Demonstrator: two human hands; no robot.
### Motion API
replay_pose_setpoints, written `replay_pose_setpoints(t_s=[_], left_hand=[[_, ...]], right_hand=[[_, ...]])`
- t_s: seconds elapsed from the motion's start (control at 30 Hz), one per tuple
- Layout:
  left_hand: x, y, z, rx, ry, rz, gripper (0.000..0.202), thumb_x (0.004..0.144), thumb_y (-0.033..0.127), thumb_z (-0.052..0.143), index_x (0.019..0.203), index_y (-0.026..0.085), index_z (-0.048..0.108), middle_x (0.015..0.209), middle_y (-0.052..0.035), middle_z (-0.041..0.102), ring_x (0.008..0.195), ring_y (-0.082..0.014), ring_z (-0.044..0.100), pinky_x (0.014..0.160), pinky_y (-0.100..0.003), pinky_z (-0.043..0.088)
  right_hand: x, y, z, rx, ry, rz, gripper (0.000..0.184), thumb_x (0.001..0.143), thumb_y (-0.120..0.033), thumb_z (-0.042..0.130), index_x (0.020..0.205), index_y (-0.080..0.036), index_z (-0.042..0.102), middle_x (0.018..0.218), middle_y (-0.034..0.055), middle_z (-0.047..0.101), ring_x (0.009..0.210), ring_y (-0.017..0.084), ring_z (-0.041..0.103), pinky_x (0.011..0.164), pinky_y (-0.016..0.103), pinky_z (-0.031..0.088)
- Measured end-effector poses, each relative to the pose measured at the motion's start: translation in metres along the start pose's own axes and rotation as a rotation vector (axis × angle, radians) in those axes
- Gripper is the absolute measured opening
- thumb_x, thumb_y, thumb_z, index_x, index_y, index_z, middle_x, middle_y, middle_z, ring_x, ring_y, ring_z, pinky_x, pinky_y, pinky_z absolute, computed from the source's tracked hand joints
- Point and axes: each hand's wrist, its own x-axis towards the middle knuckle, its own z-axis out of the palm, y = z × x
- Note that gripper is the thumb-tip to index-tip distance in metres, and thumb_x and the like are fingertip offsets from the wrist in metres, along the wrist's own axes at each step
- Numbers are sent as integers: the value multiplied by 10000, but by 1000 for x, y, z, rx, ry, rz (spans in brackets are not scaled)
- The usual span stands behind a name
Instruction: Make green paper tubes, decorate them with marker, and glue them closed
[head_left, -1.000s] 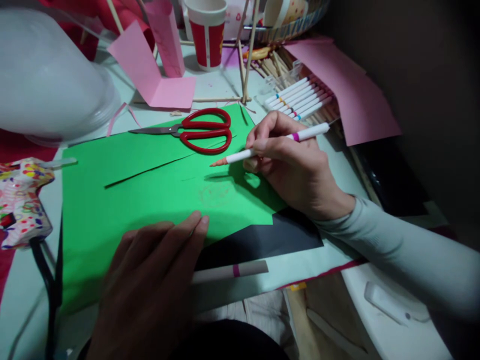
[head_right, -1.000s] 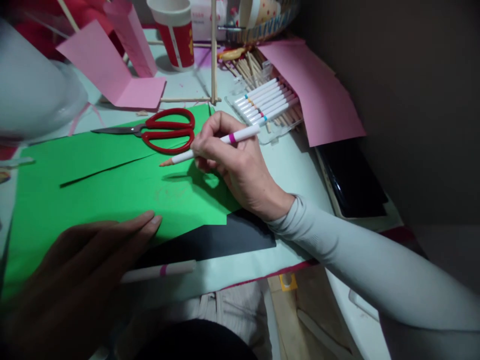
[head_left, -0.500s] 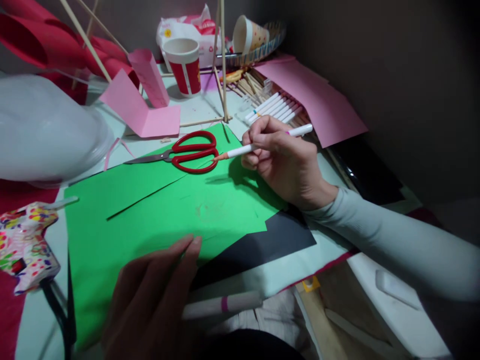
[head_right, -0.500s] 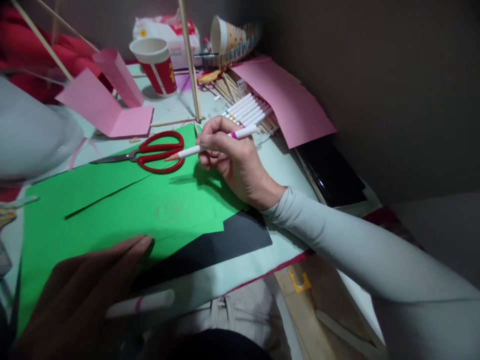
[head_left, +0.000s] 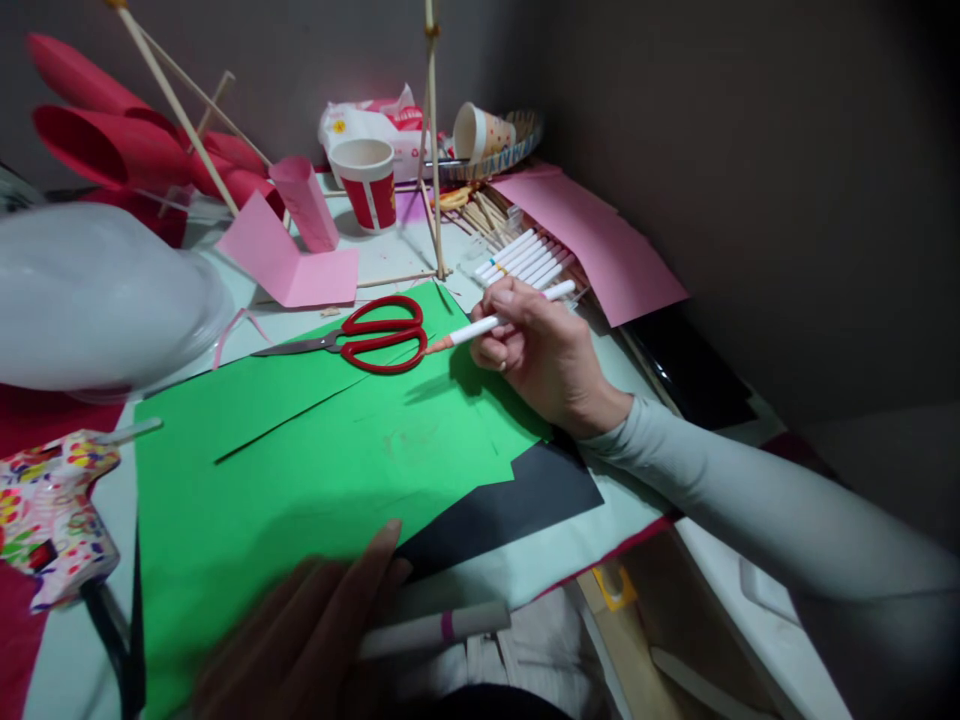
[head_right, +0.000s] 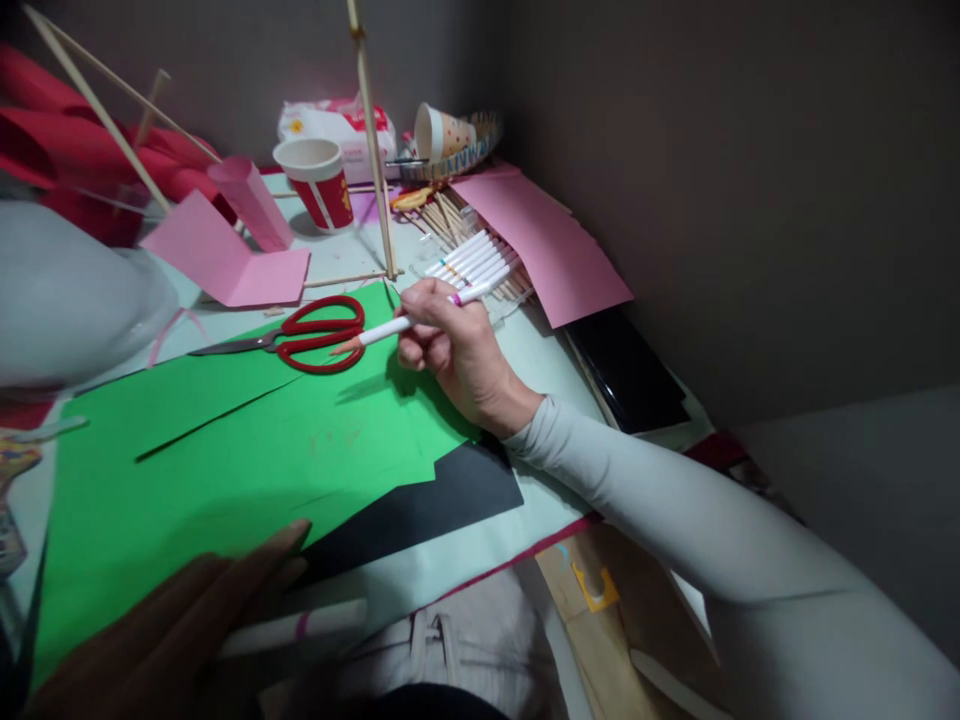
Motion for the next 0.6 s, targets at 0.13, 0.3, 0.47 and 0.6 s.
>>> replay_pose_setpoints(t_s=[0.13, 0.3, 0.47, 0.6], left_hand=[[3, -9, -2, 70, -31, 72, 343, 1038, 253, 463, 1347, 185, 597, 958, -34, 782, 766, -123, 736, 642, -202, 530], [22, -1, 2, 232, 32, 20, 310, 1013, 229, 537, 1307, 191, 630, 1036, -59, 775, 839, -208, 675, 729, -324, 530], [26, 6, 13, 247, 10, 96, 279, 1013, 183, 544, 1268, 124, 641, 1202, -109, 767, 903, -255, 602, 798, -414, 473], [19, 8, 16, 265, 4, 93, 301, 989, 150, 581, 1283, 99, 626, 1217, -114, 769, 916, -274, 568, 806, -428, 455]], right_hand=[[-1, 3, 0, 3, -27, 8, 372, 802, -455, 802, 730, -197, 544, 661, -72, 475, 457, 56, 426, 451, 219, 361], [0, 3, -1, 61, -53, 18, 434, 795, -536, 798, 697, -172, 583, 643, -50, 544, 435, 46, 447, 438, 198, 364], [2, -7, -2, 111, 4, -13, 452, 814, -548, 775, 679, -169, 567, 622, -48, 554, 427, 44, 467, 416, 175, 359], [3, -14, -4, 135, 8, -23, 402, 863, -502, 731, 700, -180, 554, 632, -55, 552, 434, 41, 474, 410, 162, 364]])
